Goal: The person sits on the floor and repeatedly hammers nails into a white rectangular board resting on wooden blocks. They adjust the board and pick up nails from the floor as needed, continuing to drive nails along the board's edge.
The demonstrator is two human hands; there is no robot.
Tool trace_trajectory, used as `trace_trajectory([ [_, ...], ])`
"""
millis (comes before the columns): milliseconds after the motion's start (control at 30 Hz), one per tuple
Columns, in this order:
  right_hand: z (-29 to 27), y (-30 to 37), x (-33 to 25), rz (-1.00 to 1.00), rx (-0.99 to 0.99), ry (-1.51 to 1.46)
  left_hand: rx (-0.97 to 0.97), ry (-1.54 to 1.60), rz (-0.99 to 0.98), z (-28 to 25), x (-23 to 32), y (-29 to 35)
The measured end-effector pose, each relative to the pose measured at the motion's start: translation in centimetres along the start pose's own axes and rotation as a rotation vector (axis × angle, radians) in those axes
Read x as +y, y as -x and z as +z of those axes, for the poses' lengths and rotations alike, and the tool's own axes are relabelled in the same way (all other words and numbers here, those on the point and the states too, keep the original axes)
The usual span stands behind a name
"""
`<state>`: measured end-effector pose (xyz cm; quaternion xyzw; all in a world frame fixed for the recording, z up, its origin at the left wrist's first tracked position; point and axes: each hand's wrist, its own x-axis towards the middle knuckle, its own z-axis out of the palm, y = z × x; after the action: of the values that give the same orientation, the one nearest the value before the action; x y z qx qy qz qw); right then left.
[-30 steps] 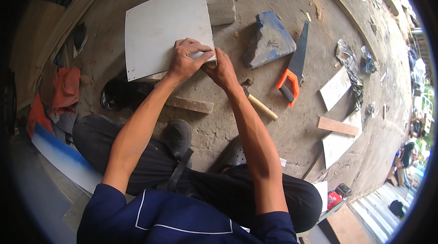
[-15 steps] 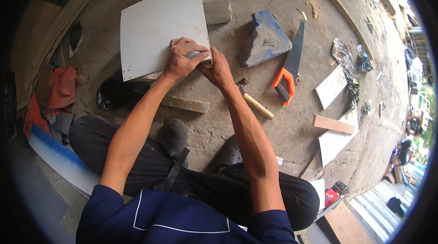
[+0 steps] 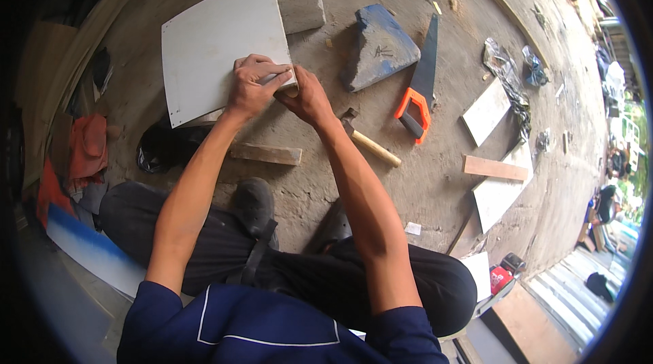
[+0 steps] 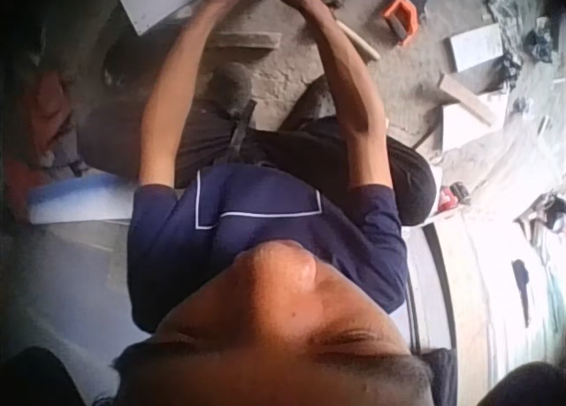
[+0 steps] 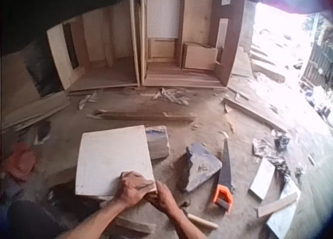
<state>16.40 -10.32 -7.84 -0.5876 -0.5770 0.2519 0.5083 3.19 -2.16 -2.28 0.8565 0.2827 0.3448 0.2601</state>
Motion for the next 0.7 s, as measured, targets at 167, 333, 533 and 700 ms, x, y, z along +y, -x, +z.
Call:
trace_trajectory([
  [167,-0.1,0.3,0.4,0.031,0.0,0.043,-0.024,-0.008,-0.003,0.1,0.3,0.0],
  [333,0.1,0.3,0.4,0.004,0.021,0.013,-0.039,-0.026,-0.005,-0.3,0.5,0.1],
  [533,0.2,0.3,0.8,-0.007,0.032,0.021,-0.067,-0.041,0.003,-0.3,0.5,0.0],
  [700,0.2,0.2,1.2,0.022,0.007,0.026,-0.075,-0.055,0.042,-0.1,0.2,0.0],
])
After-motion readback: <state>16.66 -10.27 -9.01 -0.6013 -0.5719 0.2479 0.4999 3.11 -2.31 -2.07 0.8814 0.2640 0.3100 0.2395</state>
